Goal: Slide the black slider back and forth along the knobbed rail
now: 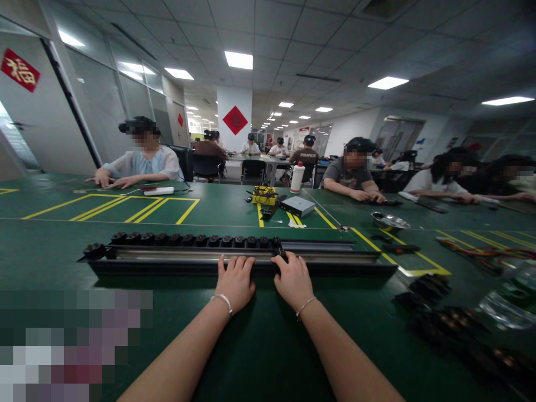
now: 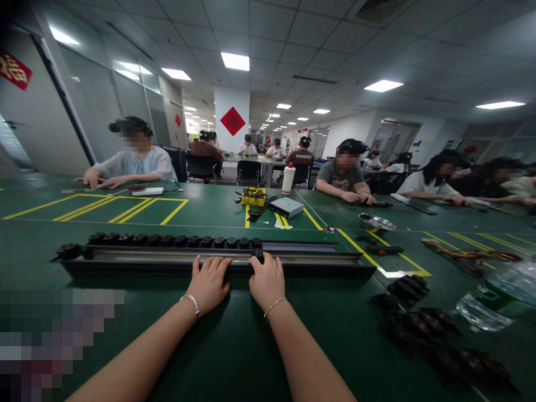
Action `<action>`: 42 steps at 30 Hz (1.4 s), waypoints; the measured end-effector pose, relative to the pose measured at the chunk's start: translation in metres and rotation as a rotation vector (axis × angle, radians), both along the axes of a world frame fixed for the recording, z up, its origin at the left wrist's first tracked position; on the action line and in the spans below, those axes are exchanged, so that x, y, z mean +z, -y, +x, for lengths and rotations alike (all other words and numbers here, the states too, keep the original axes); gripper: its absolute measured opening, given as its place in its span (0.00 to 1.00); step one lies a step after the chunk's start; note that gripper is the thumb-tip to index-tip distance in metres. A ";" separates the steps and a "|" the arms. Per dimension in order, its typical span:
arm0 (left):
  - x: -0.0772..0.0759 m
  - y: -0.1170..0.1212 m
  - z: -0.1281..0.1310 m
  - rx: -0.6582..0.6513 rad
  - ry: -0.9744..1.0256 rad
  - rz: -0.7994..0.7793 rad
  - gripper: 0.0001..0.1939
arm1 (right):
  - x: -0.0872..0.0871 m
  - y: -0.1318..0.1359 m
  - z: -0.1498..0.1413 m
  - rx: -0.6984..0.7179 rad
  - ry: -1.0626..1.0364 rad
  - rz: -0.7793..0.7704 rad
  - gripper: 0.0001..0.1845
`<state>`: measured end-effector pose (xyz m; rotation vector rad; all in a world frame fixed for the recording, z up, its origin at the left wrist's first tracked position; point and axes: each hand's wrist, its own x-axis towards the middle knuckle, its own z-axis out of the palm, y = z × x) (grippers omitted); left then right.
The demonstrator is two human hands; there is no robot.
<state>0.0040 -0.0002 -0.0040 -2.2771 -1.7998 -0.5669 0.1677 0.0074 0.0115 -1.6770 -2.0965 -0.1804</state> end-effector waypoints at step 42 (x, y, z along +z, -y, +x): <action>0.006 0.003 0.002 0.011 -0.023 -0.029 0.25 | 0.003 0.003 -0.002 -0.093 0.028 -0.041 0.18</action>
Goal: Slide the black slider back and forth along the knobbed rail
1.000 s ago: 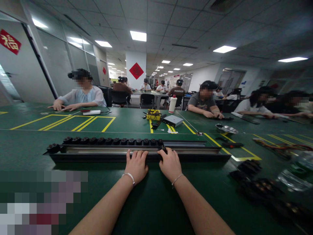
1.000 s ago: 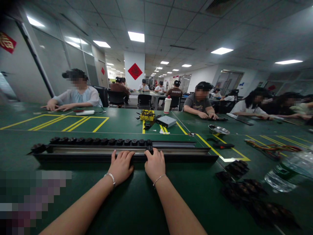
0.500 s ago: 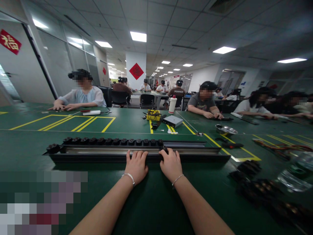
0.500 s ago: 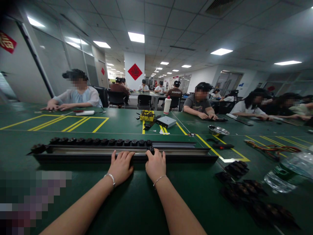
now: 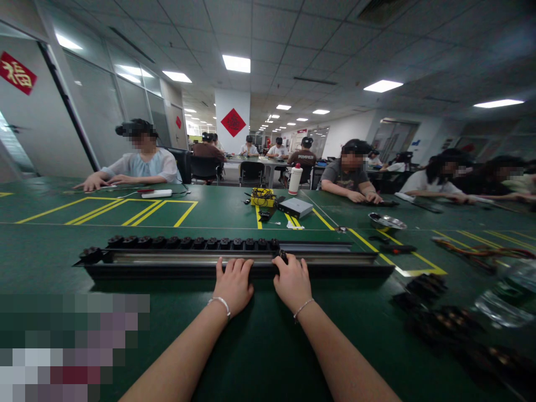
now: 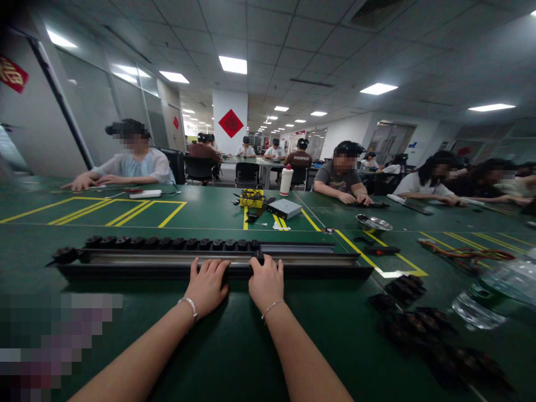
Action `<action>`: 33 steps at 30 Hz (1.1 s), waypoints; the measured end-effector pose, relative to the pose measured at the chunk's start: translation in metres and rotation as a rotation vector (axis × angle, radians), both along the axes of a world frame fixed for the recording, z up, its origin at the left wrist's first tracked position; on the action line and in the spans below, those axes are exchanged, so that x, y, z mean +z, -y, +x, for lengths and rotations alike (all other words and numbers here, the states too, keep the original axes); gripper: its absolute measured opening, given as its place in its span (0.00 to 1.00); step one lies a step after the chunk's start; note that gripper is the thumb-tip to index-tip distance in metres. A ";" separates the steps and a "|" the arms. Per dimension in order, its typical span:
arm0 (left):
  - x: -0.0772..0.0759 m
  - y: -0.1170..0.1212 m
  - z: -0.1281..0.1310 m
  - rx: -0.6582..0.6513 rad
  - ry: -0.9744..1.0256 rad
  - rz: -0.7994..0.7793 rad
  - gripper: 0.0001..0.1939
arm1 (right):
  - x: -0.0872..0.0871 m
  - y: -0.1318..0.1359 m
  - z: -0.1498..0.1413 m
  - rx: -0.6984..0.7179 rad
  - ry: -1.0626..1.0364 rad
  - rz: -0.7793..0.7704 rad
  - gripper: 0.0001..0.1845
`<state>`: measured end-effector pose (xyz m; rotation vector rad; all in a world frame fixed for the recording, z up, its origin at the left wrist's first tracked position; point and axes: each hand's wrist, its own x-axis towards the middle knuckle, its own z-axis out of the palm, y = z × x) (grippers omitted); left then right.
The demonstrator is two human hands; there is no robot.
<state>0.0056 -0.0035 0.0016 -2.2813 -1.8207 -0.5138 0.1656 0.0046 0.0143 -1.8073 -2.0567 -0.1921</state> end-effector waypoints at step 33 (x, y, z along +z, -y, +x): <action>0.000 0.000 0.000 0.001 -0.001 -0.002 0.25 | -0.001 -0.001 0.004 -0.042 0.004 0.004 0.21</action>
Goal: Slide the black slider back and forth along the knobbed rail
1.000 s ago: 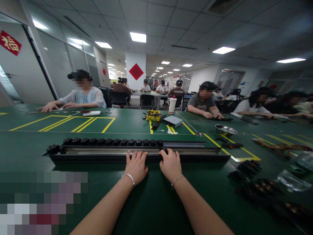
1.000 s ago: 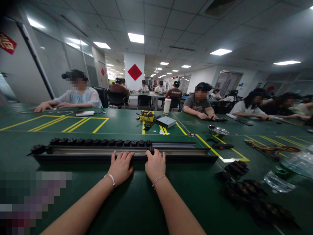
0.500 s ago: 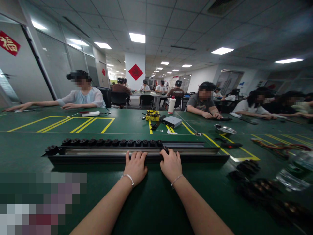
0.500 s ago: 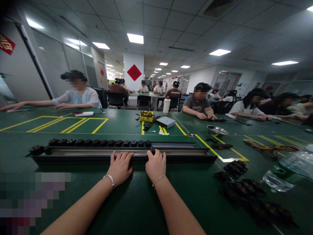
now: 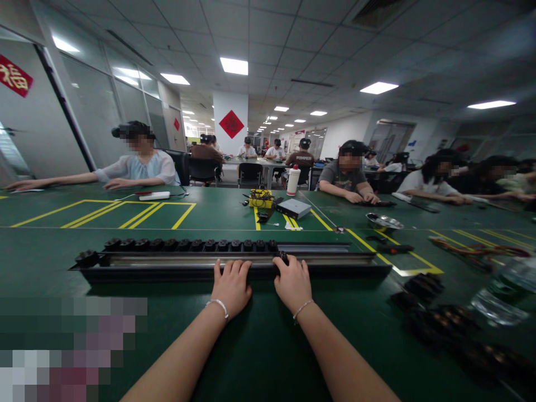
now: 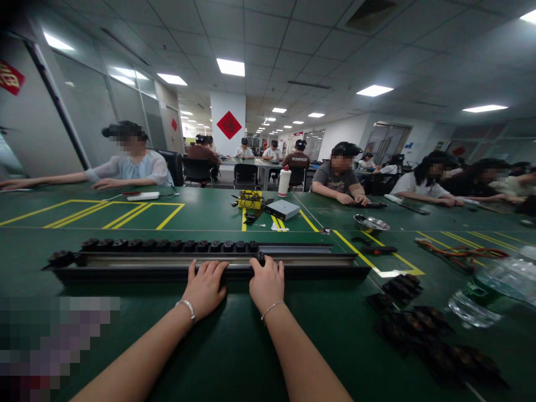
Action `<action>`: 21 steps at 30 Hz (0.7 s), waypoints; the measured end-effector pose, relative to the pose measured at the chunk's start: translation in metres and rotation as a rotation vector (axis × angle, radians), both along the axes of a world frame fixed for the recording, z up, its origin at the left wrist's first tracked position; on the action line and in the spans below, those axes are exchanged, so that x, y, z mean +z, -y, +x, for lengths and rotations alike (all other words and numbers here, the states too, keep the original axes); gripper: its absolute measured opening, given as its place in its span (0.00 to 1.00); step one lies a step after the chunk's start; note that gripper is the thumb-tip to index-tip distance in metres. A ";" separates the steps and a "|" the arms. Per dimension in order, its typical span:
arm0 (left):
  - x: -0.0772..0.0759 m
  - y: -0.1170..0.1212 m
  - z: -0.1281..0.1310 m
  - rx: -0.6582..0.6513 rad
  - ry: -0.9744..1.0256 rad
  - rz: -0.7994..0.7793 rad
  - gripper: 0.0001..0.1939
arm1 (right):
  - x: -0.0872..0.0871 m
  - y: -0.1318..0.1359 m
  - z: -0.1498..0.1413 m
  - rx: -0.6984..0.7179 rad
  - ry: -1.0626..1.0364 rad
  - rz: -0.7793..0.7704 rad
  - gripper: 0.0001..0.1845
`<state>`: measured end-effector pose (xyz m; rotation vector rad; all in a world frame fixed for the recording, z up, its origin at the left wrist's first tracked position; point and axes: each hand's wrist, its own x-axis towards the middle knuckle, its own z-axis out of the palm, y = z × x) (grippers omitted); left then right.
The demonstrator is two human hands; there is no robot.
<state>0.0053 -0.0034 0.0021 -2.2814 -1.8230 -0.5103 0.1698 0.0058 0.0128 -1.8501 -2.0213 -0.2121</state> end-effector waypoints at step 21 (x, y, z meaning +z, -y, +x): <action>-0.002 -0.001 -0.001 -0.024 0.037 0.029 0.25 | -0.006 -0.001 0.000 0.000 -0.009 0.050 0.22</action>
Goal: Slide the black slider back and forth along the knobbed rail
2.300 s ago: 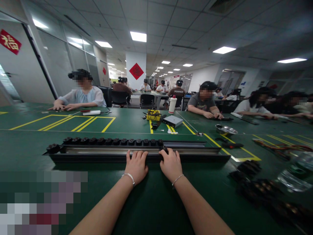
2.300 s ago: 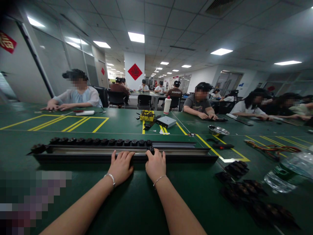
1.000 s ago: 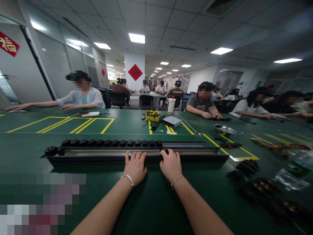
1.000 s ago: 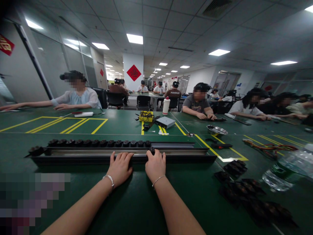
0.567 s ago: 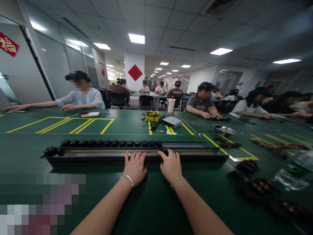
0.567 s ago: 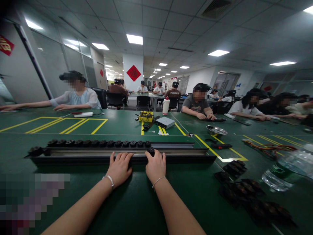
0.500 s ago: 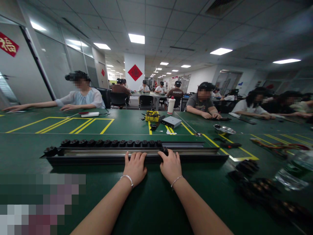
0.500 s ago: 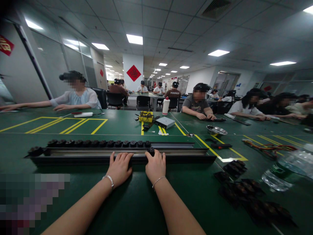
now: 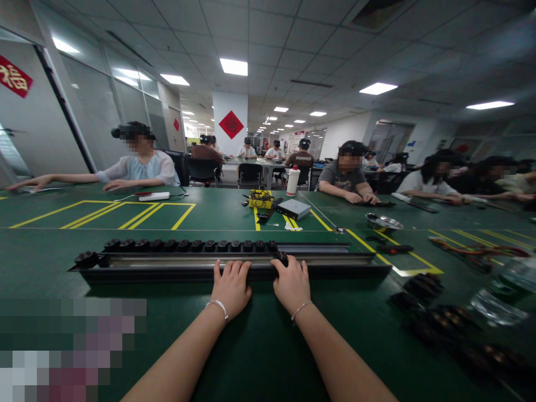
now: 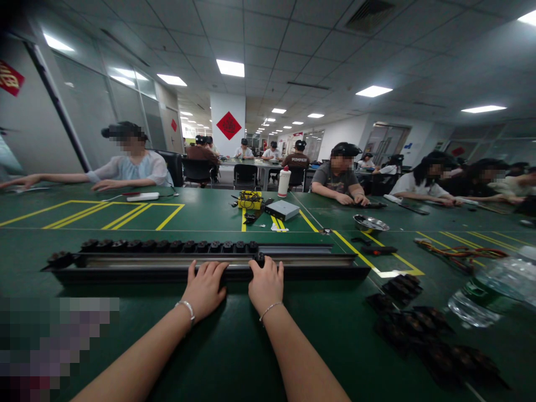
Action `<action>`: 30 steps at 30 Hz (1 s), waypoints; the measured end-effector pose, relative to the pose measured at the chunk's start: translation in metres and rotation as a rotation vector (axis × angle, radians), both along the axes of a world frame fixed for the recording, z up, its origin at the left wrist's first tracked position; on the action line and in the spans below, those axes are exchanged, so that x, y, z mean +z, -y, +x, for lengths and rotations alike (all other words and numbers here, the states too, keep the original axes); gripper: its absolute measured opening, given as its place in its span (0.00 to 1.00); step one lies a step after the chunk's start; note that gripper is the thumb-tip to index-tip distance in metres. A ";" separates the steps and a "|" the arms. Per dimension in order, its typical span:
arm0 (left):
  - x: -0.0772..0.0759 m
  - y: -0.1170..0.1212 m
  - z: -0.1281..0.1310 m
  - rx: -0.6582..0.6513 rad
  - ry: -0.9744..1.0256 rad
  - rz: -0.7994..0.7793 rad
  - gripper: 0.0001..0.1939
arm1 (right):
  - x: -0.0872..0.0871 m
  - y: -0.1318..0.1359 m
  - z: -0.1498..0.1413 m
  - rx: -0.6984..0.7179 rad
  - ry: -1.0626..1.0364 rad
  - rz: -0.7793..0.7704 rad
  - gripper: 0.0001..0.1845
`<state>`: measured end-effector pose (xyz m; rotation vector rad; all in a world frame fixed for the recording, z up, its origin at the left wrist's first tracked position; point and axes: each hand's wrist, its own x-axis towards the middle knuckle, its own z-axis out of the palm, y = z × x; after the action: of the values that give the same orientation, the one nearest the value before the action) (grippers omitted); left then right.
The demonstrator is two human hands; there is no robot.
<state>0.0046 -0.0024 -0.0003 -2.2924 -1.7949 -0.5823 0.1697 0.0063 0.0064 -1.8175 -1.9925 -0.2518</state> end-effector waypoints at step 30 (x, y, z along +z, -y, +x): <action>-0.003 -0.002 -0.001 0.004 -0.020 0.008 0.25 | 0.005 -0.003 0.001 -0.017 -0.023 -0.062 0.22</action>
<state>0.0036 -0.0007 -0.0036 -2.2804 -1.7849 -0.5621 0.1705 0.0089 0.0112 -1.8673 -1.9907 -0.1744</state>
